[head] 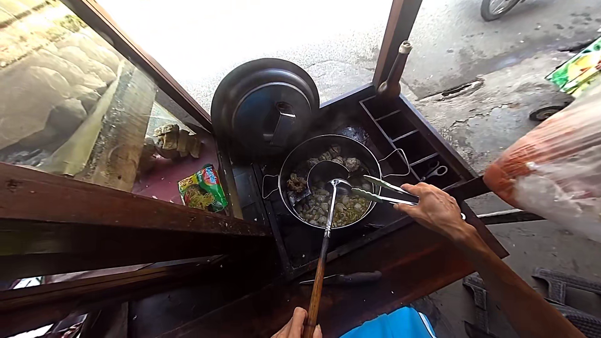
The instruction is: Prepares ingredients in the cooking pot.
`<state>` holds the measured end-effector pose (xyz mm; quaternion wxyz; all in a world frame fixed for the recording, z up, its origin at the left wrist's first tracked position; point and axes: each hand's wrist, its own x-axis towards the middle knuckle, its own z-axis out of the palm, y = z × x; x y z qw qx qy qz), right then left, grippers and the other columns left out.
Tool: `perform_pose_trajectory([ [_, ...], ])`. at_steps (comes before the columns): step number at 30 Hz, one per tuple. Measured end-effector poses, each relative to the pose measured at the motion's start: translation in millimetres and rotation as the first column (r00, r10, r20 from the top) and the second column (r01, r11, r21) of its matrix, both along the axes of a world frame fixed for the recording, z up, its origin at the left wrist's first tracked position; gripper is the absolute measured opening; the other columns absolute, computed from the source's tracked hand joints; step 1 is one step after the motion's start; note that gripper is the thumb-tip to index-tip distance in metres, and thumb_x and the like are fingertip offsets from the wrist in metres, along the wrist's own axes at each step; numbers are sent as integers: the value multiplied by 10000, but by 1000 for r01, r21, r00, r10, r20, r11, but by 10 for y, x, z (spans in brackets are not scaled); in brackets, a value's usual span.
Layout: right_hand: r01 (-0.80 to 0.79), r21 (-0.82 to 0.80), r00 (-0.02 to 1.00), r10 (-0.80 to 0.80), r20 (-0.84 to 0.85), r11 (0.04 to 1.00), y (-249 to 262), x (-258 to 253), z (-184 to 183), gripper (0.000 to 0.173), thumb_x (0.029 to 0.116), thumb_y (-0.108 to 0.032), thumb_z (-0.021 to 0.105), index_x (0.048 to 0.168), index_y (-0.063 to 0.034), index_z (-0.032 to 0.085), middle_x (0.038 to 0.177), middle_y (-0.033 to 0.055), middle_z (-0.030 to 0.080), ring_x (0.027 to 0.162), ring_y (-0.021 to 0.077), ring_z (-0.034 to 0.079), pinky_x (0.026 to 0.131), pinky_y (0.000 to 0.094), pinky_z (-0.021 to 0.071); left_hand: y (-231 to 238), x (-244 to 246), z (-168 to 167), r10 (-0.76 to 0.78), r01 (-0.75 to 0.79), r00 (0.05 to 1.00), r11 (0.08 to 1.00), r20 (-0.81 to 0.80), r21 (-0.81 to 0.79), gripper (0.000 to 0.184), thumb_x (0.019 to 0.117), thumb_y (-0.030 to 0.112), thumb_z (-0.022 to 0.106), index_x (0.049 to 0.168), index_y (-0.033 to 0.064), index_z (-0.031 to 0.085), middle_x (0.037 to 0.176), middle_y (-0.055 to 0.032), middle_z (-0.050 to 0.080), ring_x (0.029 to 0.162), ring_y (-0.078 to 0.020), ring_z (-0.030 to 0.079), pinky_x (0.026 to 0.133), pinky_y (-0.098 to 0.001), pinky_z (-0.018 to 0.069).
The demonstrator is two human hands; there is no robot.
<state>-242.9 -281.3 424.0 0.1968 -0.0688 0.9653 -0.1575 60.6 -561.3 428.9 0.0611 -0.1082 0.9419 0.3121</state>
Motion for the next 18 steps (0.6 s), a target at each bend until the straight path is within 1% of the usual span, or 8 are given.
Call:
perform_pose_trajectory([
  [2,12,-5,1000,-12,-1,1000,52,38,-31,530,927,-404,740,1353,-101,656,1231,217,660,1190,398,610,939,597,477,-7,-117,6,-52,49,998,994,-23,-93,245,860,163,722,986,-45,691,698,-137,664,571,-249,658,547,-400,556],
  [4,24,-2,1000,-24,0,1000,98,69,-71,530,925,-409,742,1350,-102,659,1225,214,663,1180,400,615,932,596,480,-31,-247,1,-93,87,995,981,-27,-173,240,861,146,728,1010,-39,697,777,-162,685,625,-289,696,568,-427,582],
  [5,30,-4,1000,-30,-2,1000,121,83,-89,528,922,-407,746,1344,-102,662,1219,215,665,1175,401,618,930,596,481,-56,-316,-21,-107,96,993,974,-40,-207,246,865,136,727,1035,-40,698,814,-175,684,630,-302,700,560,-429,585],
  [7,40,-10,999,-40,0,999,153,107,-107,532,917,-403,755,1344,-99,664,1222,219,665,1177,405,619,934,601,480,-144,-465,-102,-135,98,984,954,-113,-283,271,864,131,718,1081,-33,708,863,-194,662,584,-301,680,518,-413,577],
  [9,47,-12,999,-47,10,999,166,132,-112,530,915,-398,761,1337,-94,665,1219,220,664,1169,411,621,930,607,481,-243,-633,-150,-169,98,970,931,-177,-350,342,869,143,702,1183,9,731,906,-211,633,563,-289,657,505,-392,570],
  [11,53,-10,998,-53,22,999,174,158,-124,526,916,-401,761,1336,-101,666,1214,215,666,1163,408,623,927,605,483,-297,-783,-187,-209,121,962,903,-177,-411,405,895,151,678,1292,83,720,932,-219,614,565,-280,643,506,-380,559],
  [12,54,-14,998,-53,21,998,178,167,-132,524,916,-400,762,1336,-102,667,1210,215,668,1160,408,625,927,605,484,-316,-848,-210,-233,139,958,886,-166,-443,416,904,144,675,1317,104,711,944,-221,616,577,-283,647,509,-381,560],
  [18,54,-26,998,-53,35,998,167,229,-158,534,918,-399,758,1349,-100,661,1223,213,669,1169,402,624,940,601,482,-412,-1226,-211,-335,218,937,786,-102,-579,487,864,22,704,1335,145,702,1017,-245,642,649,-336,671,515,-412,552],
])
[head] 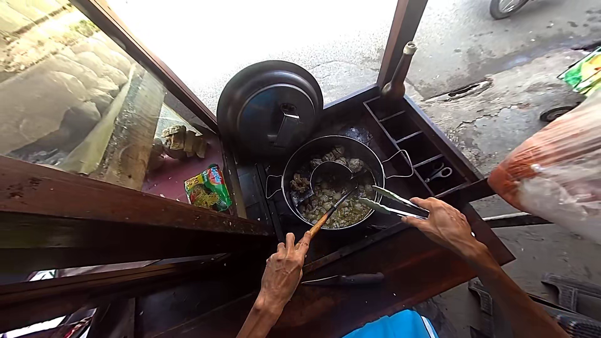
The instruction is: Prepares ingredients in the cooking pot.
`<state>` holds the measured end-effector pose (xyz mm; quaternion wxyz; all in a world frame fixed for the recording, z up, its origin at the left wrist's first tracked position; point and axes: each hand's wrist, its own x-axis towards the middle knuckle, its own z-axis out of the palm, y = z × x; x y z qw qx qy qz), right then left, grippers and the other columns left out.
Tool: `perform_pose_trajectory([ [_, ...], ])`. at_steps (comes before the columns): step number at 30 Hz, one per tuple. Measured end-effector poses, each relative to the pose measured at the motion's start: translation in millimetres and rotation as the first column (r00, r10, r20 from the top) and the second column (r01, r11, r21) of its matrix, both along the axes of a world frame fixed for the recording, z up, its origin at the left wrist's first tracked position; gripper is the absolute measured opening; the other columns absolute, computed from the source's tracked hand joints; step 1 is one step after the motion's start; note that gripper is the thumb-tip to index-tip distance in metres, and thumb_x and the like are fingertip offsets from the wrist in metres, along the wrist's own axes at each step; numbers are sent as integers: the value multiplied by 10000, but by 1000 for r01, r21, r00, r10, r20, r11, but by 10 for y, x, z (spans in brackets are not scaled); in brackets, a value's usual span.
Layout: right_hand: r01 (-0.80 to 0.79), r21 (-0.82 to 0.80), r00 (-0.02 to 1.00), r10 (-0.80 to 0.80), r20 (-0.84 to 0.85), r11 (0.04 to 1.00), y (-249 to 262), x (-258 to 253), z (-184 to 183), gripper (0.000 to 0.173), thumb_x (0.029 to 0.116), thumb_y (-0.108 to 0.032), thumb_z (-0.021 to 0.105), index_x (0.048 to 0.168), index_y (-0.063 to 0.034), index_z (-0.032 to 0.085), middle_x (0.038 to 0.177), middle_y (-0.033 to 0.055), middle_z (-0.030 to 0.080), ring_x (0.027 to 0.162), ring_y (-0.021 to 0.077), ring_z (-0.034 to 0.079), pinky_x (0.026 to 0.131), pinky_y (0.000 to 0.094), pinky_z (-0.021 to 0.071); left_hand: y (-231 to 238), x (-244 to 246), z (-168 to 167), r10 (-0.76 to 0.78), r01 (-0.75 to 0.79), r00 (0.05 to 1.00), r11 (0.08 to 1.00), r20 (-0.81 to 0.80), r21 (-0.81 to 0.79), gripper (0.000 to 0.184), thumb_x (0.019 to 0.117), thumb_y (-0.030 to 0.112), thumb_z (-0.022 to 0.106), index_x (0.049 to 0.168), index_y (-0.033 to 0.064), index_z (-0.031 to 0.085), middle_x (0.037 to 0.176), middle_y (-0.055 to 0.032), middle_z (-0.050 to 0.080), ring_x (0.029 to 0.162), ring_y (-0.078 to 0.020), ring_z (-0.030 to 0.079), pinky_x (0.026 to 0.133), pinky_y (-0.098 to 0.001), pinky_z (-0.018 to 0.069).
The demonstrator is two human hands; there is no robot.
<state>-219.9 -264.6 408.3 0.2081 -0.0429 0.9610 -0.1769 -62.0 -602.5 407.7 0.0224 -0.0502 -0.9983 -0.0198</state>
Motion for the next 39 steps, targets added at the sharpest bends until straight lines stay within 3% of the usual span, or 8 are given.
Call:
perform_pose_trajectory([
  [3,6,-10,1000,-6,-5,1000,14,17,-14,528,916,-397,761,1346,-106,665,1215,208,673,1162,399,629,938,594,489,-61,-217,0,-64,62,998,993,-18,-105,544,847,-26,687,1345,193,697,1007,-225,641,682,-340,666,496,-393,523],
  [7,10,-31,1000,-11,-17,999,30,52,-27,529,912,-383,767,1347,-101,664,1205,217,673,1163,411,627,936,605,486,-165,-514,-44,-82,86,996,987,37,-136,536,895,-41,636,1388,169,659,1088,-262,643,771,-406,678,552,-443,539],
  [15,14,-35,999,-15,-33,999,55,103,1,532,907,-390,772,1335,-92,668,1186,215,677,1151,401,633,933,594,491,-58,-841,45,189,-138,940,972,283,-191,550,979,-47,488,1504,116,524,1333,-292,555,957,-428,670,733,-471,556],
  [22,-8,-44,1000,7,-13,999,0,92,33,546,906,-394,772,1343,-85,662,1204,214,674,1165,400,627,951,589,485,238,-827,397,288,-191,854,948,432,-255,488,1009,0,441,1494,-54,448,1270,-274,576,930,-374,691,786,-454,553],
  [25,-15,-51,1000,14,-18,999,-11,75,58,540,907,-394,767,1337,-85,664,1194,211,674,1159,394,629,944,584,486,401,-988,608,274,-116,769,949,578,-294,447,1007,-6,448,1441,-112,438,1286,-287,559,1051,-397,660,858,-480,530],
  [28,-14,-56,1000,13,-25,998,18,47,55,542,911,-394,764,1340,-78,661,1199,218,670,1166,394,627,951,584,484,462,-1153,859,243,-51,703,955,668,-294,331,1020,68,476,1299,-93,554,1241,-276,601,1126,-410,636,896,-515,513],
  [31,-24,-62,999,22,-31,998,22,20,46,540,914,-395,761,1341,-80,662,1201,218,671,1166,398,627,952,588,482,462,-1261,995,202,-8,692,962,693,-273,260,1023,132,492,1113,-53,651,1128,-241,671,1102,-400,651,859,-544,504],
  [39,-28,-96,1000,27,-16,995,23,19,70,549,916,-404,757,1350,-84,656,1208,216,669,1175,398,621,965,585,477,551,-1422,1181,148,31,662,974,734,-225,292,1026,236,517,999,-19,656,1042,-211,672,1044,-382,653,813,-556,488],
])
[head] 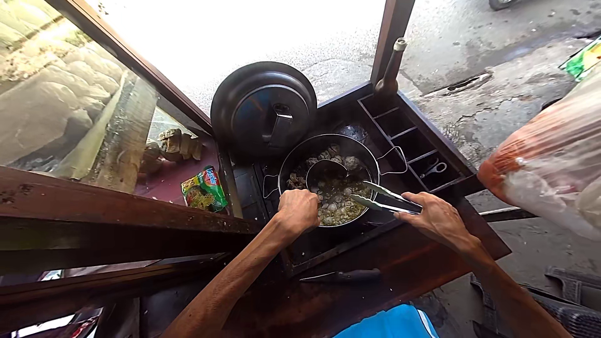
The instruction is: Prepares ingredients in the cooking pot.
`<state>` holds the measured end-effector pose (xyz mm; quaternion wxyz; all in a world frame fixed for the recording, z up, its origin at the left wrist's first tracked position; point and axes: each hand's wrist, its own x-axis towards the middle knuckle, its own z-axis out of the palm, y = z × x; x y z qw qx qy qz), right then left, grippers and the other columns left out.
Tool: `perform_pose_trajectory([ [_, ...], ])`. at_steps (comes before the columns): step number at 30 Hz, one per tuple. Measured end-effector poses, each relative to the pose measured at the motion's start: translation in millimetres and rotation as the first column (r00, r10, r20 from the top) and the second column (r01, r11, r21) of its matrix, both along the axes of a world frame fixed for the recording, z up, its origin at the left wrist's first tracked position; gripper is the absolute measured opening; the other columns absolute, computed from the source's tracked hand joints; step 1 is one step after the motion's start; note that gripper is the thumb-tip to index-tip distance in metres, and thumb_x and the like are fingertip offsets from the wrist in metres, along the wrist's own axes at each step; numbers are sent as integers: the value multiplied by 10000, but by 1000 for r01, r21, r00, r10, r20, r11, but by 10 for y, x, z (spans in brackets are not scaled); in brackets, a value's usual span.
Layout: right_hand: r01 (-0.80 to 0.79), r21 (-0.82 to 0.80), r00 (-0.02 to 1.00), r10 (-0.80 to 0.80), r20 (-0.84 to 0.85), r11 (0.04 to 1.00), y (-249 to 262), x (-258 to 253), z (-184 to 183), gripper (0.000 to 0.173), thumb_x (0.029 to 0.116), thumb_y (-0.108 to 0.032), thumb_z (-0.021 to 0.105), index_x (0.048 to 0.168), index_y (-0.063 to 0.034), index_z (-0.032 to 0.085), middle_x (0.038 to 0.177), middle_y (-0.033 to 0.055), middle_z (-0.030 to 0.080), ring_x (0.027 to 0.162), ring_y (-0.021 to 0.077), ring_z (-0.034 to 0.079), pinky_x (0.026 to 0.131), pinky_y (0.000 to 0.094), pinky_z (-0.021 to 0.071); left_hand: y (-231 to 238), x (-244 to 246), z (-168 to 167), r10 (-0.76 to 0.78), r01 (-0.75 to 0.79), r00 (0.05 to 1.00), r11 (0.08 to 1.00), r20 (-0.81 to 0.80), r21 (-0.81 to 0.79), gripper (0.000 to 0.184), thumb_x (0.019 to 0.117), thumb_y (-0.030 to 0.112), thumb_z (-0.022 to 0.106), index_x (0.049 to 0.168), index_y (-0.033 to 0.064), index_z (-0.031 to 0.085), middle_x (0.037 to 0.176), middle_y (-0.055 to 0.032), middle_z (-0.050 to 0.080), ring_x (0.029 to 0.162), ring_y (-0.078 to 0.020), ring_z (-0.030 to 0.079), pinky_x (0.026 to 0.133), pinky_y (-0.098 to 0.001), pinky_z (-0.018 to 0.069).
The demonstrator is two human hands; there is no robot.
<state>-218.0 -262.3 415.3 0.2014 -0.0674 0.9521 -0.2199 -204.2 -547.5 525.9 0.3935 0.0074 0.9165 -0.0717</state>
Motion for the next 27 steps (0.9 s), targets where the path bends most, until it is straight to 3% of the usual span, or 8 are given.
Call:
perform_pose_trajectory([
  [6,2,-10,1000,-2,-11,1000,34,-38,-3,553,912,-404,758,1349,-83,655,1204,219,666,1164,398,625,952,590,482,-308,-77,60,138,-138,990,986,12,96,374,1053,317,499,925,7,664,914,-180,652,929,-353,644,786,-556,473],
  [10,-1,-9,1000,1,-9,1000,19,-62,-19,551,911,-414,756,1345,-90,659,1205,207,669,1162,385,628,951,583,485,-500,-67,93,217,-214,976,966,-5,142,413,1060,342,489,841,30,650,789,-135,611,797,-313,616,700,-533,457],
  [17,-19,-29,1000,19,-14,999,-2,-90,-32,548,915,-416,749,1340,-82,661,1193,214,669,1156,391,626,948,582,484,-503,35,327,210,-197,973,972,-93,130,452,1065,353,473,725,85,602,671,-84,554,700,-272,586,631,-484,429],
  [20,-22,-34,1000,22,-20,999,-2,-98,-57,547,914,-419,747,1339,-85,661,1189,211,671,1148,389,630,939,583,487,-450,85,361,166,-155,977,984,-134,86,439,1066,360,465,780,83,650,710,-98,598,751,-295,624,655,-501,448],
  [23,-24,-29,1000,24,-17,999,-8,-105,-97,545,910,-422,753,1332,-89,667,1178,208,674,1144,386,633,936,584,489,-313,133,371,96,-96,988,995,-120,3,433,1077,367,431,931,65,705,845,-135,668,867,-326,666,723,-521,479],
  [27,-36,-25,999,36,-3,999,-18,-95,-129,546,911,-422,749,1333,-86,666,1178,207,674,1144,384,632,939,578,489,-100,154,369,33,-36,999,994,-34,-99,415,1088,303,390,975,15,667,958,-183,677,979,-357,672,768,-520,488],
])
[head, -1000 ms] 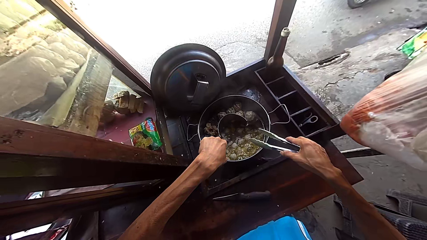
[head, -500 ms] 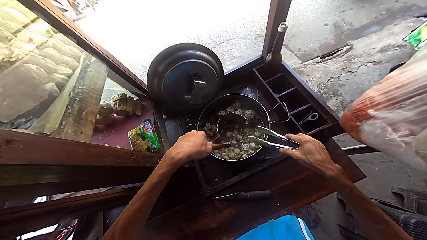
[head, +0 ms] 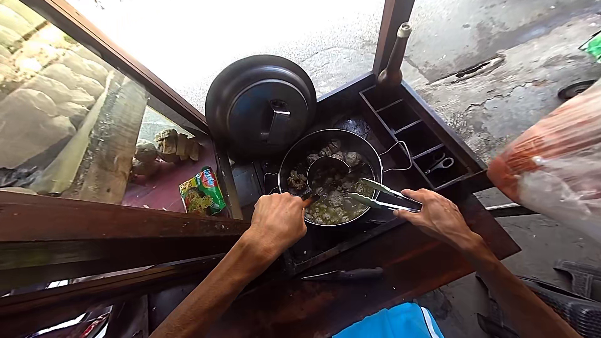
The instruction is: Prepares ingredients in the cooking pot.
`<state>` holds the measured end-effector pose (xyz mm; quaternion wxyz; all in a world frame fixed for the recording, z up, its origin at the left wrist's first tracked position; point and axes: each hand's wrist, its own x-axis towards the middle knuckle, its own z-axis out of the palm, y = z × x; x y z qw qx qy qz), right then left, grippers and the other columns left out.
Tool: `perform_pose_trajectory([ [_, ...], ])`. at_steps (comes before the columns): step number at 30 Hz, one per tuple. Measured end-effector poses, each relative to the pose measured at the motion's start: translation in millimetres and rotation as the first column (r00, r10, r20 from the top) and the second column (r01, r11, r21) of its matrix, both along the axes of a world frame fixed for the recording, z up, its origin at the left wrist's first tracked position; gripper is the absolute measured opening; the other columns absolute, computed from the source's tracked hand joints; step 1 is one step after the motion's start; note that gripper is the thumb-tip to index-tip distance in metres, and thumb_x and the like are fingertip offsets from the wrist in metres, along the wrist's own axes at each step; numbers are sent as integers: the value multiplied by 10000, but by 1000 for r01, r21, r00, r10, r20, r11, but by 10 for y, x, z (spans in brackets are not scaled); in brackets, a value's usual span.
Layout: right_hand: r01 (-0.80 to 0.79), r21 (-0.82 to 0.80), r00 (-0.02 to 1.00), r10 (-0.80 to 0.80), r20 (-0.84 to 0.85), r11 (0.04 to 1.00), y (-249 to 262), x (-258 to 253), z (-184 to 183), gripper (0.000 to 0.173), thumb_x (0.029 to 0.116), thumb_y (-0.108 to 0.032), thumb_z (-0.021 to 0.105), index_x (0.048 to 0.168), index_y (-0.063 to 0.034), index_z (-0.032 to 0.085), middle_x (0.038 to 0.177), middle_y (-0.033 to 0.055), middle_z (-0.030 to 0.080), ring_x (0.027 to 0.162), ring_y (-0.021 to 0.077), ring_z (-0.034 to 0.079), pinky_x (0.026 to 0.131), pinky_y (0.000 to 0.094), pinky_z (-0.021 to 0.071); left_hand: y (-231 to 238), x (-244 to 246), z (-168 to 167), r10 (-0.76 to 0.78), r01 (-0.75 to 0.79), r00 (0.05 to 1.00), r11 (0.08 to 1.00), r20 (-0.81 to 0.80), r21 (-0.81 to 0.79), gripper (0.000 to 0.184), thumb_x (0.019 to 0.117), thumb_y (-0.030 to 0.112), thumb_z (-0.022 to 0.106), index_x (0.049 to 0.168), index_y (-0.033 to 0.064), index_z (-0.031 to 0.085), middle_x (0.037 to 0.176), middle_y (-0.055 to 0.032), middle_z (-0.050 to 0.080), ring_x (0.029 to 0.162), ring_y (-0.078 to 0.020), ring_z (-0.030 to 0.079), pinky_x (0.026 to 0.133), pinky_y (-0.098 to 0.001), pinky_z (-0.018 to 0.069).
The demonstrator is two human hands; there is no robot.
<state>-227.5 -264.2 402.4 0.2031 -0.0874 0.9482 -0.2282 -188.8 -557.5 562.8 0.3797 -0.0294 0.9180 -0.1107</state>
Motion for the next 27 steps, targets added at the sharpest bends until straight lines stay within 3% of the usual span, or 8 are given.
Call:
perform_pose_trajectory([
  [7,-17,9,999,16,30,1000,-39,19,4,552,912,-425,750,1340,-88,662,1193,205,672,1164,387,624,949,576,486,84,-134,36,21,-20,1000,999,15,-37,338,1060,289,478,954,25,661,938,-165,675,946,-338,675,741,-508,493],
  [11,-16,0,999,16,30,1000,-51,24,5,546,916,-423,746,1343,-92,662,1204,209,669,1171,385,623,952,576,485,44,-296,99,51,-51,999,999,-19,8,316,1016,294,575,862,35,670,864,-147,668,878,-331,667,708,-524,482],
  [16,-15,-15,1000,16,25,1000,-7,11,5,562,913,-428,747,1343,-78,658,1201,215,667,1162,392,623,946,581,485,-82,-638,194,95,-97,993,995,65,20,330,1003,310,603,796,53,617,747,-107,597,737,-285,613,662,-509,466],
  [19,-18,-16,999,18,26,1000,18,-2,-9,565,914,-437,743,1338,-75,658,1189,213,666,1155,387,624,940,572,487,-211,-754,209,161,-166,978,986,132,25,390,1033,325,574,729,81,604,627,-37,558,547,-165,517,553,-379,423],
  [23,-39,16,998,38,45,999,-13,-24,2,552,922,-426,735,1349,-85,654,1200,211,664,1168,382,619,944,562,487,-434,-773,142,295,-310,932,950,210,42,411,1061,316,517,735,94,631,589,-7,559,475,-113,437,509,-312,368],
  [27,-149,124,989,148,14,981,-171,-99,58,441,952,-309,700,1327,-79,670,1240,208,658,1211,387,602,932,552,498,-732,-639,-16,377,-422,890,895,257,147,419,1081,313,488,803,83,701,554,4,536,422,-87,389,448,-264,330],
])
